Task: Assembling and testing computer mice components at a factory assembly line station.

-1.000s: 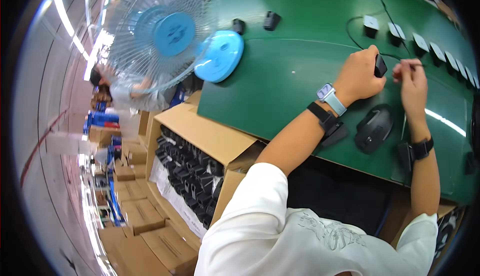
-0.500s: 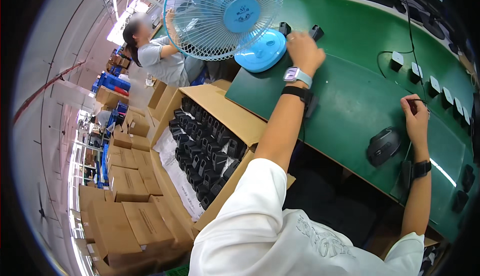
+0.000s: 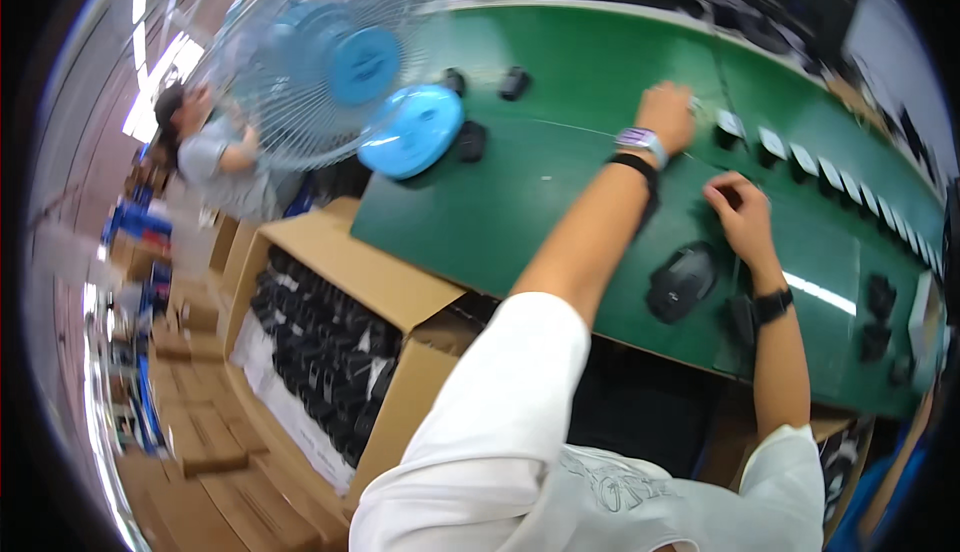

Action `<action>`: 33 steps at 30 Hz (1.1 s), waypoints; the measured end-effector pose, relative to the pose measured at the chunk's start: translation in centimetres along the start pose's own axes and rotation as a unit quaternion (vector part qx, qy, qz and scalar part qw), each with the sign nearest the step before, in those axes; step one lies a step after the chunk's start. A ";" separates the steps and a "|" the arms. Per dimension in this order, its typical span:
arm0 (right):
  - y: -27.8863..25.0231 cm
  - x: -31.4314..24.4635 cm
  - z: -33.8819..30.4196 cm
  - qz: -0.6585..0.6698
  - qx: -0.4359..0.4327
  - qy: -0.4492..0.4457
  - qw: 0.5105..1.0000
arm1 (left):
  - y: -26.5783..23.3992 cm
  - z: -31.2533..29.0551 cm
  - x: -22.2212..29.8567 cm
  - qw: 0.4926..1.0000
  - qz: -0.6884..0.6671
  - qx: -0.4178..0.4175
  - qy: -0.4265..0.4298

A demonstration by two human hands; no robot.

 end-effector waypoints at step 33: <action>-1.2 -1.3 2.0 0.063 0.026 0.012 0.998 | -5.1 -9.0 4.8 0.881 -0.461 -0.095 0.043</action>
Point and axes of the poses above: each hand's wrist, its own z-axis towards the middle knuckle, its own y-axis out of the palm, x = y × z, the point moved 4 cm from there along z, towards the middle knuckle, and after that the axes turned 7 degrees about -y, right-handed, at the moved point
